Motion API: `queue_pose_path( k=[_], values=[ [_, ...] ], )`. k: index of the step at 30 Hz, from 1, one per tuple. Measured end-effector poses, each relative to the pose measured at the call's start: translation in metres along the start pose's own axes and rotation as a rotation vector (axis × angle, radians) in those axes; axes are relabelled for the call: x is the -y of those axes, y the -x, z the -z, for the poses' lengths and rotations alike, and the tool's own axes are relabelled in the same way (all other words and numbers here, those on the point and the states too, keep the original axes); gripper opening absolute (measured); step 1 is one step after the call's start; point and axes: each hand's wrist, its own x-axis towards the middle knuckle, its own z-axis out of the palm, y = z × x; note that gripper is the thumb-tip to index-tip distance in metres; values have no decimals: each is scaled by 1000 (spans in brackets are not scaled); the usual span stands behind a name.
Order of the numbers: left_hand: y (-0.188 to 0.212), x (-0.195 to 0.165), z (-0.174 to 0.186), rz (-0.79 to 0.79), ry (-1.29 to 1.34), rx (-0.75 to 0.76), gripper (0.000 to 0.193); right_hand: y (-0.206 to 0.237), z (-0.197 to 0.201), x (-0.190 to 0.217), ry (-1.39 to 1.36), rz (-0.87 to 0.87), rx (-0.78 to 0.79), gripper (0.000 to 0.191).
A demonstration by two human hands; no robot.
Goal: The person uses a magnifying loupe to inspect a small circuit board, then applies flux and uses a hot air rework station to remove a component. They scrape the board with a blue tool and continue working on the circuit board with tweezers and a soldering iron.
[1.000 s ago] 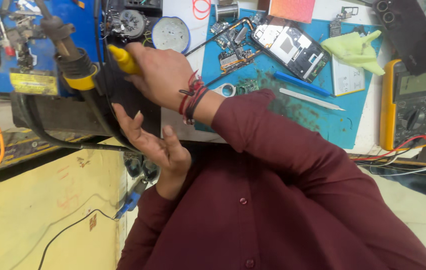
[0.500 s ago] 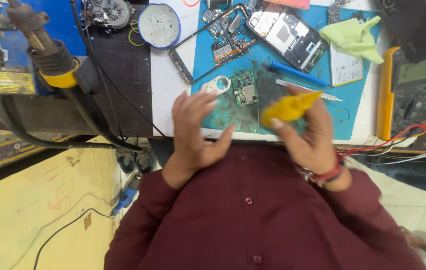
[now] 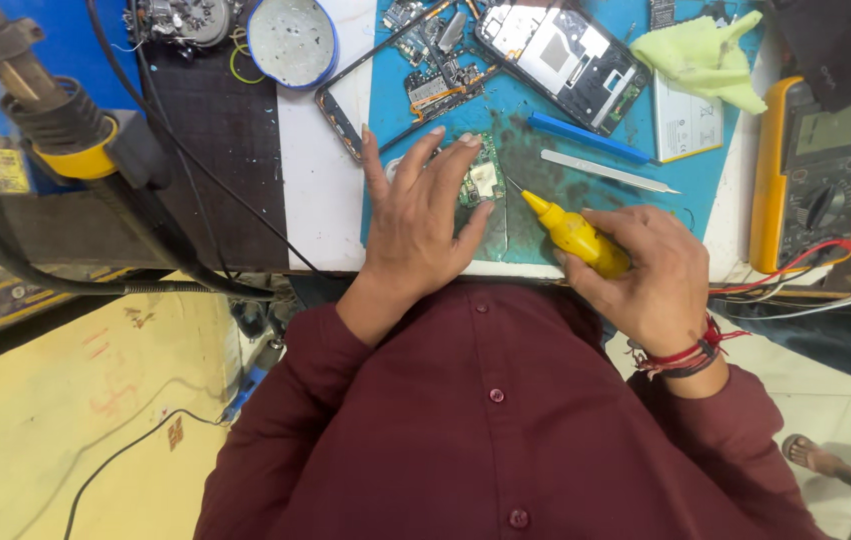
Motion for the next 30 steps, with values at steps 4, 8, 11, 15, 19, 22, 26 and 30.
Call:
queue_pose_path(
  k=[4,8,11,15,19,22,26,30],
  values=[
    [0,2,0,16,-3,12,60,-3,-2,2,11,-1,9,39],
    [0,2,-1,11,4,4,60,-4,-3,0,17,-2,8,40],
    [1,2,-1,18,10,10,59,-3,-4,-1,12,1,11,41],
    [-1,2,-1,13,8,8,58,-4,-2,-1,27,-6,16,41],
    [-1,1,-1,17,14,13,58,-5,-1,0,29,-5,19,41],
    [2,3,-1,20,0,13,57,-5,-3,1,24,6,26,40],
    [5,4,0,19,7,14,56,-2,-3,3,-11,-25,27,38],
    [5,2,6,-20,-9,-48,54,0,-3,5,-136,-53,-52,35]
  ],
)
